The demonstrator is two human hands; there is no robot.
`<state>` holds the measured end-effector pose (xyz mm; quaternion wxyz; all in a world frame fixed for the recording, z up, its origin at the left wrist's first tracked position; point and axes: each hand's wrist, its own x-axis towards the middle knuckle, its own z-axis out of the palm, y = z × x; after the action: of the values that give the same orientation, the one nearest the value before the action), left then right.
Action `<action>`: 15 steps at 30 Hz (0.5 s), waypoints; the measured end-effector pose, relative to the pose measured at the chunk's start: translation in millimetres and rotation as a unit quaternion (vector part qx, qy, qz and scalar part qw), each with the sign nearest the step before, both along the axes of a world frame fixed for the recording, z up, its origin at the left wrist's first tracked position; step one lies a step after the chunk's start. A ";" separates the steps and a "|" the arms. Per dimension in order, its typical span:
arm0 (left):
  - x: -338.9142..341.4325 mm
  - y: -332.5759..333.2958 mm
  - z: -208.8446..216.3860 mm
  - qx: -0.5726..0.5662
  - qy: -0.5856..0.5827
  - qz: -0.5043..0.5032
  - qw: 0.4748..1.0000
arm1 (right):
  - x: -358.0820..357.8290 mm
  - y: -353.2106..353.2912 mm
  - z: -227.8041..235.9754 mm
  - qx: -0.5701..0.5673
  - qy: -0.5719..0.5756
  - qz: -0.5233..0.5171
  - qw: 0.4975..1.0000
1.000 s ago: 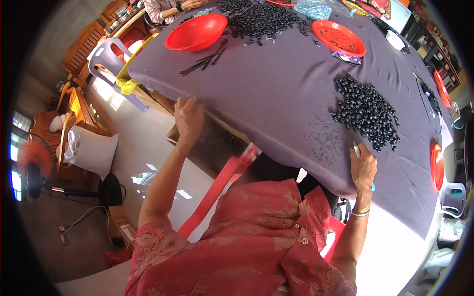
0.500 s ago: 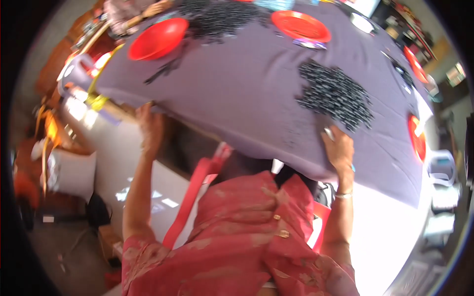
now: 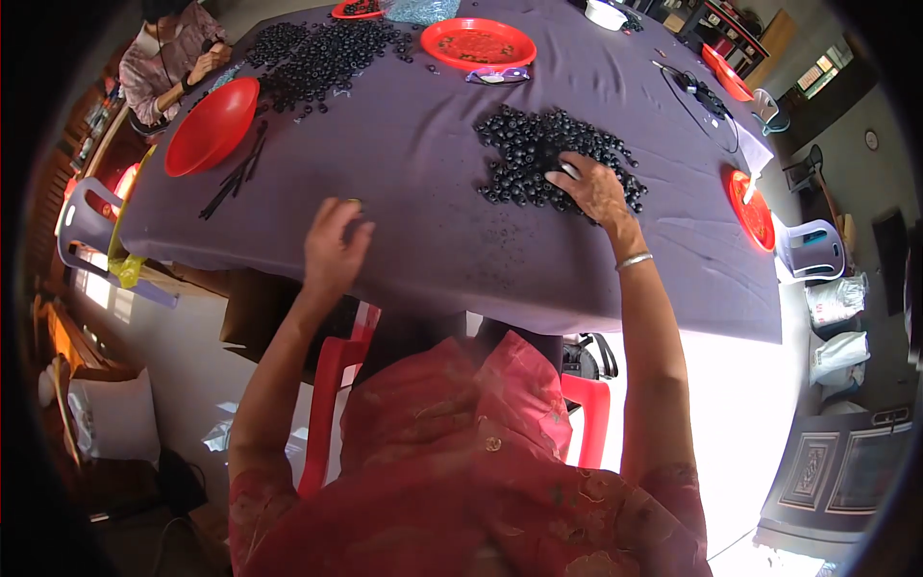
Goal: Manually inspecting and sorting small black plastic beads on a table.
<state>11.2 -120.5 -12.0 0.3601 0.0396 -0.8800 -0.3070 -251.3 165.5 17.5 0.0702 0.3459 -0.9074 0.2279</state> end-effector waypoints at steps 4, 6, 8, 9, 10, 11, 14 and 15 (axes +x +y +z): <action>-24.8 29.5 -6.5 0.034 -0.043 -0.056 0.997 | 10.3 -41.5 -2.0 0.016 0.048 0.069 0.996; -36.7 46.6 7.4 -0.040 -0.086 -0.086 0.992 | 14.2 -56.9 -10.6 0.040 0.075 0.105 0.991; -49.6 54.9 -0.7 -0.055 -0.085 -0.074 0.992 | 19.0 -69.8 -13.4 0.053 0.054 0.130 0.989; -55.1 58.8 -2.7 -0.069 -0.083 -0.066 0.992 | 21.3 -76.2 -13.0 0.053 0.054 0.133 0.988; -59.5 62.1 -3.3 -0.069 -0.084 -0.064 0.992 | 22.8 -82.8 -12.2 0.063 0.060 0.158 0.984; -63.9 65.4 -2.1 -0.071 -0.094 -0.045 0.992 | 24.7 -89.0 -9.8 0.073 0.066 0.183 0.978; -76.6 68.3 -3.9 -0.066 -0.091 -0.023 0.993 | 31.2 -105.0 -3.2 0.133 0.064 0.215 0.965; -79.0 69.0 -5.4 -0.058 -0.077 -0.019 0.995 | 33.4 -106.4 1.7 0.121 0.042 0.232 0.964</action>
<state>-67.8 -51.5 -17.4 0.2867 0.0256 -0.9222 -0.2581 -217.8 59.2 19.3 0.0115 0.5623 -0.8192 0.1121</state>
